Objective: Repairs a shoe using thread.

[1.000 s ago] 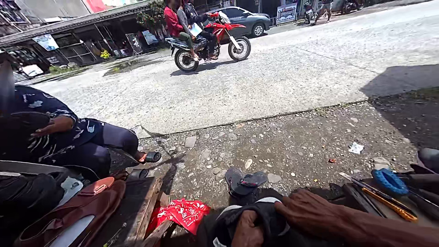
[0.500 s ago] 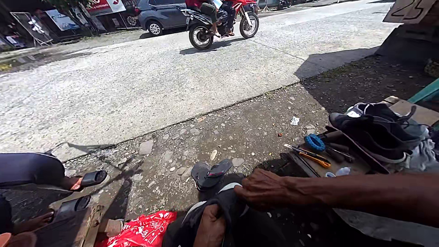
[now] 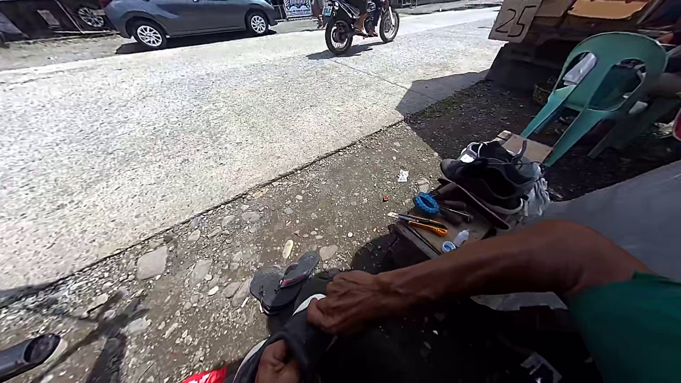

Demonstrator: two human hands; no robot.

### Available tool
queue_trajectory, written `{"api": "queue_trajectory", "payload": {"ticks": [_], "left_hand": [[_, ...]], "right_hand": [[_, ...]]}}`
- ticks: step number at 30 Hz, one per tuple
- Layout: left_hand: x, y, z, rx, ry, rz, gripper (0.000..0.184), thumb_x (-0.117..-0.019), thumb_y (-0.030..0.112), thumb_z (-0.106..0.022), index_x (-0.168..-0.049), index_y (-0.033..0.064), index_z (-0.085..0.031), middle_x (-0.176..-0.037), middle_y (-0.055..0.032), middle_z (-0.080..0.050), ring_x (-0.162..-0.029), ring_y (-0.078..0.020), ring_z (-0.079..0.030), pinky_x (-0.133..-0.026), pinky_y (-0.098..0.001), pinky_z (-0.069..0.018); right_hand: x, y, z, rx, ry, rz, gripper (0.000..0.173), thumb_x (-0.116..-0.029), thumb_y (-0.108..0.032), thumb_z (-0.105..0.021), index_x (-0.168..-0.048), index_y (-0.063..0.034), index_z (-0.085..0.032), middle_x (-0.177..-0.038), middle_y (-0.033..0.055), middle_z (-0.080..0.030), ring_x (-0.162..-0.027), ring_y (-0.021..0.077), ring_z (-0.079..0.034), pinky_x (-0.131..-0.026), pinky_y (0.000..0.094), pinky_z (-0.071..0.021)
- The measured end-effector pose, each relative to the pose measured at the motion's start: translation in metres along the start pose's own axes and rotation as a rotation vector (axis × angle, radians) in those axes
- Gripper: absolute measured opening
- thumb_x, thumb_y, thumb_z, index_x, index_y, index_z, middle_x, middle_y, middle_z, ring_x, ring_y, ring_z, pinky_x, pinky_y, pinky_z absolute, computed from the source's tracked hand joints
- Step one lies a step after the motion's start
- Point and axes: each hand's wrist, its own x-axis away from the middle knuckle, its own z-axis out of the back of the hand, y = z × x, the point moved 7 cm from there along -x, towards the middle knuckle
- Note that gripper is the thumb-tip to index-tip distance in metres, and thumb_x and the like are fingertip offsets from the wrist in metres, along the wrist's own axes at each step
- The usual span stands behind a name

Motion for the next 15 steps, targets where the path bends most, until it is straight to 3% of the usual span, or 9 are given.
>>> {"api": "queue_trajectory", "payload": {"ticks": [2,4,10,15], "left_hand": [[0.001,0.001,0.002,-0.002,0.005,0.004,0.024,-0.0809,-0.011,-0.062,-0.08,0.011,-0.071,-0.073,0.0106,-0.072,-0.071,0.0044,-0.067,-0.071,-0.0197,-0.0582],[0.001,0.002,0.002,-0.011,-0.002,0.009,0.024,-0.0817,-0.011,-0.062,-0.081,0.0113,-0.071,-0.075,0.0111,-0.072,-0.072,0.0046,-0.067,-0.072,-0.02,-0.0585],[-0.005,0.008,0.0,-0.019,0.05,-0.011,0.014,-0.0859,-0.001,-0.064,-0.086,0.0092,-0.073,-0.079,0.0032,-0.073,-0.076,-0.0023,-0.069,-0.073,-0.0227,-0.0591],[0.003,0.01,0.004,-0.094,0.065,-0.016,0.014,-0.0897,-0.001,-0.063,-0.085,0.0095,-0.071,-0.08,0.0055,-0.071,-0.077,0.0,-0.067,-0.074,-0.0205,-0.0572]], "right_hand": [[0.001,0.004,0.004,0.026,0.03,0.007,0.021,-0.0912,-0.012,-0.071,-0.107,-0.0012,-0.065,-0.074,0.0113,-0.064,-0.065,0.0298,-0.065,-0.058,0.0474,-0.0515],[0.006,0.011,0.012,0.023,0.008,-0.021,0.013,-0.0947,-0.012,-0.066,-0.104,-0.0026,-0.067,-0.072,0.0117,-0.063,-0.067,0.032,-0.065,-0.058,0.0497,-0.0496],[0.025,0.033,0.026,-0.028,0.058,-0.129,0.018,-0.1031,-0.018,-0.054,-0.105,-0.003,-0.065,-0.076,0.0138,-0.063,-0.069,0.0354,-0.066,-0.059,0.0523,-0.0511],[0.053,0.052,0.008,-0.068,0.182,-0.255,0.025,-0.1033,-0.032,-0.049,-0.108,-0.0161,-0.068,-0.068,0.0018,-0.061,-0.056,0.0232,-0.062,-0.047,0.0434,-0.0462]]}}
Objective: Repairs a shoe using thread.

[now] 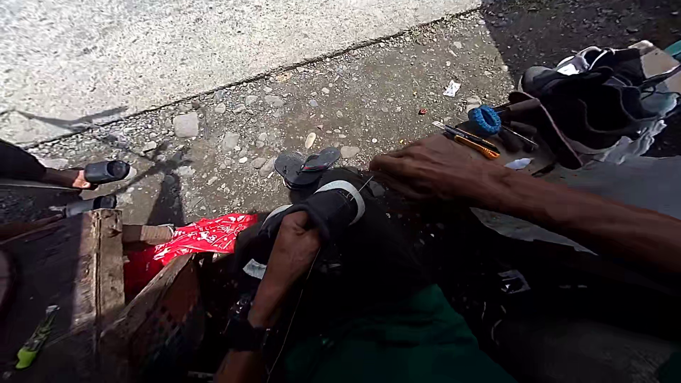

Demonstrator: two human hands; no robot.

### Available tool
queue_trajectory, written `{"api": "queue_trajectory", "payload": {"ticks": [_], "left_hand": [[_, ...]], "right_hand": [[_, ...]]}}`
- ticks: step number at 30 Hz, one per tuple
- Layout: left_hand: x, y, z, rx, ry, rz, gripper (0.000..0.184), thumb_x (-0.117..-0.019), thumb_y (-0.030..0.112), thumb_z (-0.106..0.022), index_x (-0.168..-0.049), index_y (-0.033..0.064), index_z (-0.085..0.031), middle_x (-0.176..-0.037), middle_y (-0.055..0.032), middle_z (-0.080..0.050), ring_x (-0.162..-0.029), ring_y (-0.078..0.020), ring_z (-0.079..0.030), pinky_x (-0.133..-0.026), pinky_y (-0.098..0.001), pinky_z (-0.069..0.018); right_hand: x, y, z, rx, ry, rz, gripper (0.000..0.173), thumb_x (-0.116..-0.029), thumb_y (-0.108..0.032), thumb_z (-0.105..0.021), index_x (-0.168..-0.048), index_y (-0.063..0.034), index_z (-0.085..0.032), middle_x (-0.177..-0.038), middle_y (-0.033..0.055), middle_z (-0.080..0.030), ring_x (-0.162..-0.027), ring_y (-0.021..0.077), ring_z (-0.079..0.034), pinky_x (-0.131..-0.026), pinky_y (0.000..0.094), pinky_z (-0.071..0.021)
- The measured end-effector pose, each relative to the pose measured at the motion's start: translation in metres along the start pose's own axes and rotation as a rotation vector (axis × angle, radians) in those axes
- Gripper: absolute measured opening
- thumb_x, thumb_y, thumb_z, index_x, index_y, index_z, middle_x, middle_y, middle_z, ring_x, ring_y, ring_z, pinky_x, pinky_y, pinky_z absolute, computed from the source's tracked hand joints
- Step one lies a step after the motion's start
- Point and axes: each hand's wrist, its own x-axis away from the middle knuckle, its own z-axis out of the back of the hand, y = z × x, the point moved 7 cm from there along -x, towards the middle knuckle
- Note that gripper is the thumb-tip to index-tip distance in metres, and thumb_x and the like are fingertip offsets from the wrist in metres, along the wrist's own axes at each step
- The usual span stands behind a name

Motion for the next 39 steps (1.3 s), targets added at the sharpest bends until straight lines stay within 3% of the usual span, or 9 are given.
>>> {"api": "queue_trajectory", "payload": {"ticks": [4,8,14,19,27,30,33,36,39], "left_hand": [[0.004,0.0,0.0,-0.07,-0.021,-0.011,0.014,-0.0902,0.0,-0.061,-0.084,0.0096,-0.069,-0.079,0.0069,-0.07,-0.077,0.0019,-0.066,-0.074,-0.019,-0.0562],[0.005,0.001,0.002,-0.094,-0.046,-0.031,0.016,-0.0912,-0.001,-0.058,-0.086,0.0091,-0.068,-0.081,0.0084,-0.069,-0.08,0.0036,-0.066,-0.076,-0.0178,-0.0559],[0.006,0.003,0.0,-0.059,-0.048,-0.033,0.016,-0.0924,-0.002,-0.057,-0.089,0.0079,-0.069,-0.085,0.0079,-0.071,-0.084,0.0028,-0.067,-0.08,-0.019,-0.0569],[0.005,0.003,-0.001,-0.027,-0.043,-0.035,0.016,-0.091,-0.002,-0.06,-0.09,0.0102,-0.07,-0.086,0.0095,-0.072,-0.083,0.0026,-0.068,-0.079,-0.019,-0.0577],[0.008,0.002,-0.002,-0.054,-0.078,-0.069,0.011,-0.091,0.0,-0.064,-0.092,0.0074,-0.07,-0.088,0.0064,-0.072,-0.086,0.001,-0.068,-0.082,-0.0193,-0.0579],[0.007,0.0,0.0,-0.09,-0.017,-0.043,0.009,-0.0901,0.001,-0.065,-0.089,0.0078,-0.07,-0.085,0.0061,-0.072,-0.084,0.001,-0.069,-0.08,-0.0197,-0.0578],[0.007,0.0,0.001,-0.126,0.052,-0.049,0.009,-0.0906,0.004,-0.065,-0.084,0.0085,-0.069,-0.081,0.0065,-0.071,-0.081,0.0018,-0.068,-0.078,-0.0192,-0.0568],[0.009,-0.001,-0.001,-0.142,0.096,-0.045,0.009,-0.091,0.005,-0.066,-0.083,0.0092,-0.069,-0.08,0.0073,-0.07,-0.079,0.0023,-0.067,-0.077,-0.0193,-0.0567],[0.007,-0.001,-0.002,-0.141,0.117,-0.056,0.008,-0.0903,0.005,-0.067,-0.084,0.009,-0.07,-0.08,0.0069,-0.071,-0.08,0.0022,-0.068,-0.078,-0.0197,-0.0571]], "right_hand": [[0.011,0.003,-0.031,-0.42,0.038,-0.114,0.034,-0.1067,-0.04,-0.047,-0.105,-0.0144,-0.07,-0.065,-0.0004,-0.059,-0.057,0.0159,-0.059,-0.052,0.0396,-0.0462],[0.022,0.004,-0.064,-0.978,0.139,-0.208,0.034,-0.1032,-0.041,-0.06,-0.102,-0.0079,-0.069,-0.071,-0.006,-0.056,-0.061,-0.0005,-0.05,-0.058,0.0187,-0.0437],[0.033,0.002,-0.079,-1.14,0.41,-0.268,0.037,-0.0983,-0.03,-0.069,-0.122,-0.0016,-0.065,-0.093,-0.0028,-0.069,-0.076,0.0004,-0.062,-0.066,0.0175,-0.0523],[0.021,-0.001,-0.093,-1.403,0.357,-0.406,0.021,-0.1013,-0.028,-0.064,-0.097,-0.008,-0.071,-0.074,-0.0083,-0.063,-0.056,-0.0029,-0.052,-0.052,0.0148,-0.045],[0.05,0.018,-0.016,-1.65,0.802,0.014,0.02,-0.1018,-0.024,-0.064,-0.095,-0.0076,-0.073,-0.091,0.0014,-0.069,-0.063,0.0035,-0.059,-0.055,0.0175,-0.0511],[0.054,0.003,-0.014,-1.885,0.455,0.11,0.027,-0.104,-0.031,-0.058,-0.09,-0.0116,-0.07,-0.08,-0.0039,-0.067,-0.06,0.0004,-0.059,-0.053,0.0144,-0.0491],[0.068,-0.028,-0.011,-1.648,-0.035,0.335,0.037,-0.1076,-0.032,-0.053,-0.086,-0.0044,-0.064,-0.072,-0.0025,-0.066,-0.059,-0.0032,-0.057,-0.052,0.0121,-0.0433],[0.09,-0.009,0.025,-1.633,0.244,0.332,0.029,-0.105,-0.033,-0.056,-0.088,-0.0111,-0.066,-0.079,-0.0066,-0.067,-0.071,-0.002,-0.063,-0.063,0.0118,-0.0508],[0.1,0.018,0.037,-1.863,0.656,0.311,0.027,-0.1015,-0.029,-0.059,-0.087,-0.0099,-0.072,-0.069,-0.0021,-0.067,-0.055,0.006,-0.063,-0.052,0.0178,-0.0515]]}}
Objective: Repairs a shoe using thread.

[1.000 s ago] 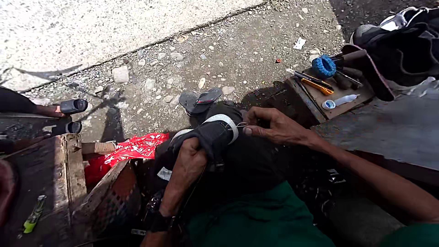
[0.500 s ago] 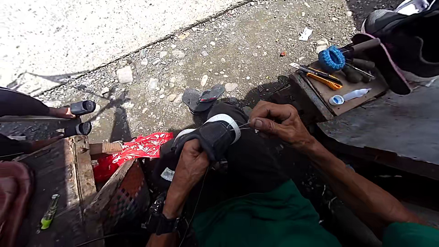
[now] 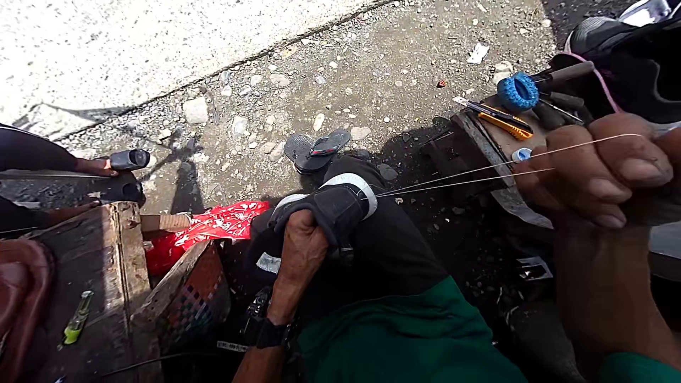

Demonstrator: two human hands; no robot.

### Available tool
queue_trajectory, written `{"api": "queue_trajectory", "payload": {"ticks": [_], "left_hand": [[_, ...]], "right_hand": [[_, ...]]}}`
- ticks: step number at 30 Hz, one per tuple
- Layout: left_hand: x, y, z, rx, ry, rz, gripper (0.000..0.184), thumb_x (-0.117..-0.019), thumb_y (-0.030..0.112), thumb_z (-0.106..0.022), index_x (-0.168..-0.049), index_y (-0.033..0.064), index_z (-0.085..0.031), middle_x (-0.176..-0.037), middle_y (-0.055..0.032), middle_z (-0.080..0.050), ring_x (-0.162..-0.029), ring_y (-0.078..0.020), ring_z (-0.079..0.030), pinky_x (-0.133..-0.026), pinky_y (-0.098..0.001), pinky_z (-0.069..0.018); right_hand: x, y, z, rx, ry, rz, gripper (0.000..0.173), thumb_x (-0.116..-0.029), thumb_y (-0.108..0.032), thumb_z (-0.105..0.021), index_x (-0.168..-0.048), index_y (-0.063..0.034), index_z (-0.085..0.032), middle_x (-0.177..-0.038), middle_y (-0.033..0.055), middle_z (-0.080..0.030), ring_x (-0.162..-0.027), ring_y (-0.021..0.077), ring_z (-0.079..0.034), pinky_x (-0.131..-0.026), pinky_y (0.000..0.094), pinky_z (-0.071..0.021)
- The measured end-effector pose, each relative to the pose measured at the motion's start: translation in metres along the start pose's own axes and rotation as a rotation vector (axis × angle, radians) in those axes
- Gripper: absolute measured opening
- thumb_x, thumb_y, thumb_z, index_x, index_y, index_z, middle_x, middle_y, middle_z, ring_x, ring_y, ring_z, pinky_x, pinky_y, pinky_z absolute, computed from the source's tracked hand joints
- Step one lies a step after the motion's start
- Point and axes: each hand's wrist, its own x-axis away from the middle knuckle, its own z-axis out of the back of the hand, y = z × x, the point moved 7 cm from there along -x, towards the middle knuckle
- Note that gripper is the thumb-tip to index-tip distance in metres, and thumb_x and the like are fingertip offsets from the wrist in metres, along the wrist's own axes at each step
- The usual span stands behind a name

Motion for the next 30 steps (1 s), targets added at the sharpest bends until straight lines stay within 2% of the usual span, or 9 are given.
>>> {"api": "queue_trajectory", "payload": {"ticks": [4,8,13,16,18,21,26,28,30], "left_hand": [[-0.001,-0.003,0.001,-0.025,0.027,0.012,0.01,-0.0901,0.005,-0.067,-0.082,0.0092,-0.069,-0.078,0.0068,-0.07,-0.078,0.0026,-0.067,-0.076,-0.0194,-0.0563],[-0.002,0.0,0.0,-0.011,0.052,0.0,0.011,-0.0899,0.005,-0.067,-0.08,0.0094,-0.068,-0.076,0.0077,-0.069,-0.077,0.0031,-0.066,-0.075,-0.0189,-0.0558],[-0.003,0.0,-0.005,0.017,0.052,-0.002,0.011,-0.0905,0.005,-0.067,-0.081,0.0093,-0.069,-0.077,0.007,-0.07,-0.076,0.002,-0.067,-0.075,-0.0196,-0.0565],[-0.001,0.0,-0.006,-0.003,0.056,0.01,0.01,-0.0893,0.005,-0.068,-0.081,0.0094,-0.07,-0.077,0.0063,-0.07,-0.077,0.0016,-0.067,-0.075,-0.0201,-0.0567],[0.005,-0.003,-0.001,-0.103,0.067,0.026,0.012,-0.0898,0.01,-0.068,-0.078,0.0105,-0.069,-0.075,0.0058,-0.069,-0.074,0.0008,-0.066,-0.073,-0.022,-0.0558],[0.017,-0.004,0.014,-0.356,0.106,0.031,0.018,-0.091,0.016,-0.061,-0.077,0.0111,-0.071,-0.071,0.0028,-0.067,-0.069,-0.0047,-0.065,-0.065,-0.0311,-0.0526],[0.033,-0.009,0.036,-0.328,0.167,0.096,0.022,-0.0903,0.006,-0.056,-0.088,0.0089,-0.077,-0.079,0.0055,-0.072,-0.071,0.006,-0.062,-0.065,-0.0146,-0.0502],[0.039,-0.005,0.037,-0.446,0.211,0.083,0.022,-0.0895,0.009,-0.056,-0.088,0.009,-0.078,-0.079,0.0019,-0.072,-0.07,0.0008,-0.064,-0.065,-0.0207,-0.0499],[0.043,-0.001,0.038,-0.573,0.23,0.044,0.023,-0.0891,0.011,-0.054,-0.089,0.0089,-0.078,-0.08,-0.0037,-0.073,-0.072,-0.0086,-0.067,-0.065,-0.0316,-0.0523]], "right_hand": [[0.002,0.03,-0.017,-0.116,0.009,-0.089,0.033,-0.1034,-0.038,-0.055,-0.118,-0.0142,-0.071,-0.072,-0.0023,-0.069,-0.053,0.001,-0.06,-0.05,0.0136,-0.048],[0.002,0.007,-0.019,-0.098,0.086,-0.02,0.028,-0.0997,-0.031,-0.06,-0.118,-0.012,-0.071,-0.074,-0.0005,-0.069,-0.05,0.0034,-0.059,-0.047,0.0152,-0.0479],[-0.008,0.017,-0.03,-0.076,0.083,0.044,0.037,-0.1009,-0.028,-0.058,-0.136,-0.017,-0.063,-0.129,0.0063,-0.069,-0.051,0.0013,-0.055,-0.045,0.014,-0.0458],[-0.016,0.018,-0.018,0.405,0.163,0.068,0.044,-0.1036,-0.021,-0.055,-0.147,-0.0179,-0.053,-0.144,0.0038,-0.062,-0.059,-0.0008,-0.057,-0.048,0.0133,-0.0469],[-0.02,0.019,-0.002,0.956,0.261,0.083,0.045,-0.1052,-0.013,-0.051,-0.15,-0.0077,-0.048,-0.136,0.0039,-0.067,-0.062,-0.0017,-0.056,-0.049,0.0139,-0.0463],[-0.013,0.037,0.034,1.528,0.341,-0.067,0.046,-0.1056,-0.019,-0.054,-0.151,-0.0114,-0.053,-0.093,0.0015,-0.072,-0.066,0.0072,-0.06,-0.06,0.027,-0.052],[0.018,0.087,0.069,1.446,0.337,-0.314,0.045,-0.1036,-0.024,-0.058,-0.148,-0.015,-0.056,-0.102,0.0018,-0.074,-0.082,0.011,-0.07,-0.073,0.0335,-0.059],[0.024,0.101,0.071,1.384,0.393,-0.361,0.046,-0.1032,-0.025,-0.059,-0.148,-0.0138,-0.056,-0.088,0.0021,-0.071,-0.069,0.0114,-0.065,-0.064,0.0329,-0.0554],[0.024,0.11,0.074,1.231,0.405,-0.382,0.05,-0.1029,-0.024,-0.06,-0.15,-0.0124,-0.051,-0.098,0.0026,-0.072,-0.066,0.01,-0.063,-0.059,0.0292,-0.0541]]}}
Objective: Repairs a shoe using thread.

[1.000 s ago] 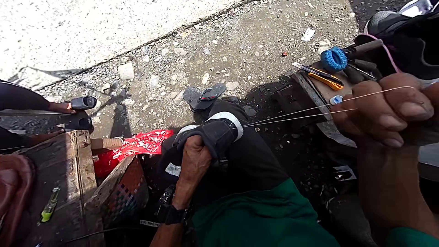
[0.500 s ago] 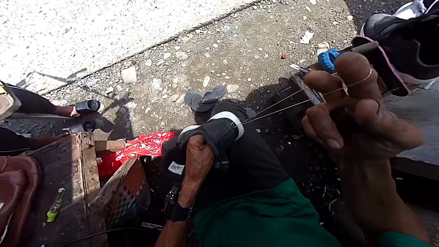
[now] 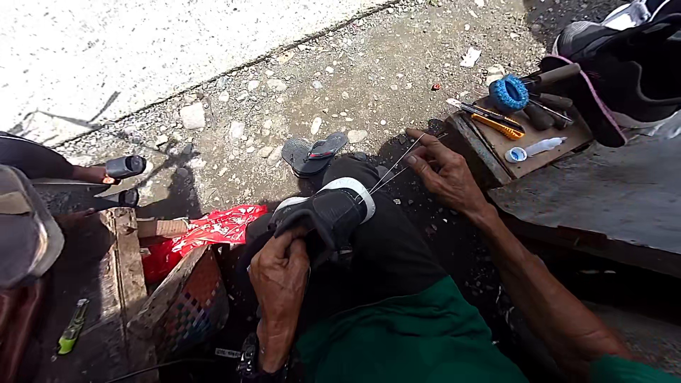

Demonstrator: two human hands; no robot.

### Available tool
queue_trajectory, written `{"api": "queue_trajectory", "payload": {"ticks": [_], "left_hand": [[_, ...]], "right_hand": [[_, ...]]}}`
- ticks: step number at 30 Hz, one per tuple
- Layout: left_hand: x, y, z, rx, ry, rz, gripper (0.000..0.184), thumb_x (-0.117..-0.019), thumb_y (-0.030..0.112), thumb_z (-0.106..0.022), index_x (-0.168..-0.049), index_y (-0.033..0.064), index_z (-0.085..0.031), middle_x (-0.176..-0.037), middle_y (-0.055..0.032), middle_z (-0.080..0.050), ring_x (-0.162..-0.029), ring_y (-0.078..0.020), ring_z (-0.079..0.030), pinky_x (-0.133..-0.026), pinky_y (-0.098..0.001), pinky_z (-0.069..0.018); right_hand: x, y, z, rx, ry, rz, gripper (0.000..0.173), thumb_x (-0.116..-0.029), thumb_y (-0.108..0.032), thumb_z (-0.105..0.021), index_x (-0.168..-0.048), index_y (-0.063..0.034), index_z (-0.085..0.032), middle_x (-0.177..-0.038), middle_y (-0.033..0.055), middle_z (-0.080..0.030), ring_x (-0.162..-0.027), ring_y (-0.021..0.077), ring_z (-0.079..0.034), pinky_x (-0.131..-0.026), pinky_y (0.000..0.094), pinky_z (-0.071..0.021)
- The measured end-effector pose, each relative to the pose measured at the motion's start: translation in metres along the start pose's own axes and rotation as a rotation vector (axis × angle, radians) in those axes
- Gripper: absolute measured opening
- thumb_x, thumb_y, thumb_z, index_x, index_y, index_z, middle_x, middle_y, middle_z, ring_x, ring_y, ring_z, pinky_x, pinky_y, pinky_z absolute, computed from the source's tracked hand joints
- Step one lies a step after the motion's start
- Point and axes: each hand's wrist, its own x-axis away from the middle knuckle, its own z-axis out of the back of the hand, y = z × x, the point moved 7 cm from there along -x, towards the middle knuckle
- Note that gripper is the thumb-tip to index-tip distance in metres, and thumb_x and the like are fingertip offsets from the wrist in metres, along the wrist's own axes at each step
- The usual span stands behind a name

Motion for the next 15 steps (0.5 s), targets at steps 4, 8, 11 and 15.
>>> {"api": "queue_trajectory", "payload": {"ticks": [4,8,11,15], "left_hand": [[0.001,-0.006,0.002,-0.066,0.022,-0.029,0.025,-0.0893,0.012,-0.054,-0.09,0.0086,-0.078,-0.081,-0.0067,-0.074,-0.074,-0.0144,-0.07,-0.066,-0.0371,-0.0534],[0.0,-0.008,0.015,-0.173,0.077,-0.024,0.027,-0.0901,0.015,-0.052,-0.087,0.0076,-0.077,-0.075,-0.0077,-0.07,-0.069,-0.0195,-0.066,-0.062,-0.0423,-0.0492],[0.0,-0.014,0.028,-0.238,0.118,-0.011,0.026,-0.0915,0.014,-0.052,-0.086,0.0035,-0.075,-0.07,-0.01,-0.067,-0.062,-0.021,-0.062,-0.057,-0.0429,-0.0453],[0.001,-0.013,0.029,-0.244,0.111,-0.006,0.027,-0.0915,0.014,-0.052,-0.088,0.0031,-0.076,-0.071,-0.011,-0.067,-0.062,-0.0223,-0.062,-0.057,-0.043,-0.0457]], "right_hand": [[-0.001,-0.011,0.0,-1.133,-0.17,-0.053,0.044,-0.0999,-0.025,-0.062,-0.142,-0.0174,-0.051,-0.126,0.0082,-0.07,-0.052,0.0029,-0.053,-0.045,0.0166,-0.043],[0.0,-0.002,0.015,-1.168,-0.29,-0.085,0.011,-0.0968,-0.025,-0.066,-0.09,-0.0163,-0.065,-0.064,-0.0045,-0.057,-0.045,0.0028,-0.049,-0.046,0.0183,-0.0439],[0.005,0.032,0.016,-0.76,-0.273,-0.151,0.007,-0.0898,-0.011,-0.071,-0.094,-0.0141,-0.066,-0.066,-0.0031,-0.062,-0.046,0.0013,-0.05,-0.045,0.0165,-0.0439],[0.012,0.017,-0.005,-0.191,-0.233,0.052,0.019,-0.098,-0.011,-0.061,-0.107,-0.0069,-0.077,-0.089,-0.0021,-0.071,-0.071,-0.0028,-0.059,-0.067,0.0157,-0.0503]]}}
